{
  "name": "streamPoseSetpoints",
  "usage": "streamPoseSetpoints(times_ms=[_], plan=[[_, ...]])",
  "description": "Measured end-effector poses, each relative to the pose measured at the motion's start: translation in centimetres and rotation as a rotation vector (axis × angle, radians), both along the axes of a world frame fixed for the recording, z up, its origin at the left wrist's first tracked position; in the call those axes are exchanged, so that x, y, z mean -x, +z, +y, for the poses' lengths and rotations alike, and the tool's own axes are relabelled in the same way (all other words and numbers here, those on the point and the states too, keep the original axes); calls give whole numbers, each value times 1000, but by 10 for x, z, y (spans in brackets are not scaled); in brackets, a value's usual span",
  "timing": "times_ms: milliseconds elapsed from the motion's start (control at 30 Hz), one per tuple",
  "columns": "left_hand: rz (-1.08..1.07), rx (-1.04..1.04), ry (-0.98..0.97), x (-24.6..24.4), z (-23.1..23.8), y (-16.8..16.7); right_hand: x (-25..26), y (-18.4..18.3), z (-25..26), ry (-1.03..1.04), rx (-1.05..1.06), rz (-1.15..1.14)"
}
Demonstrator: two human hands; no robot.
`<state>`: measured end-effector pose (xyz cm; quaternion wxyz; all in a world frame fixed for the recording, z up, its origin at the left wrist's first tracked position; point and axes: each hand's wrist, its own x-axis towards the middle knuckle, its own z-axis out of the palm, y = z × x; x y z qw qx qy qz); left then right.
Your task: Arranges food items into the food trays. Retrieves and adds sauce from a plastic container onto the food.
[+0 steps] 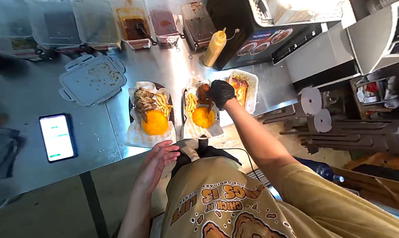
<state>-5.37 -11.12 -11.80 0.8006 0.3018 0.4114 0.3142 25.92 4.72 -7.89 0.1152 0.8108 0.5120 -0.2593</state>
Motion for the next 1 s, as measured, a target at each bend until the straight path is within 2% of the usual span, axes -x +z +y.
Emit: streamPoseSetpoints(times_ms=[167,300,400,533,633,733,800,867,1000], plan=[[8,34,12,27,-3,-4,20,-2,0,-106,33,-151],[-8,60,28,42,-7,-10,26,-5,5,-124,-3,-141],[-14,50,20,48,-7,-13,15,-34,-2,-100,-138,-146],[-19,60,25,49,-4,-14,8,-47,-10,-80,-118,-170],[-26,52,17,52,0,-12,6,-42,-15,-42,-132,-164],[-29,46,38,55,2,-15,-9,-21,-29,-25,-308,-32],[-9,42,56,58,4,-13,-40,-5,-46,-117,-453,63],[26,34,85,62,8,-11,-82,-2,-69,-330,-564,106],[101,2,96,58,25,1,-156,-40,-134,-763,-654,137]])
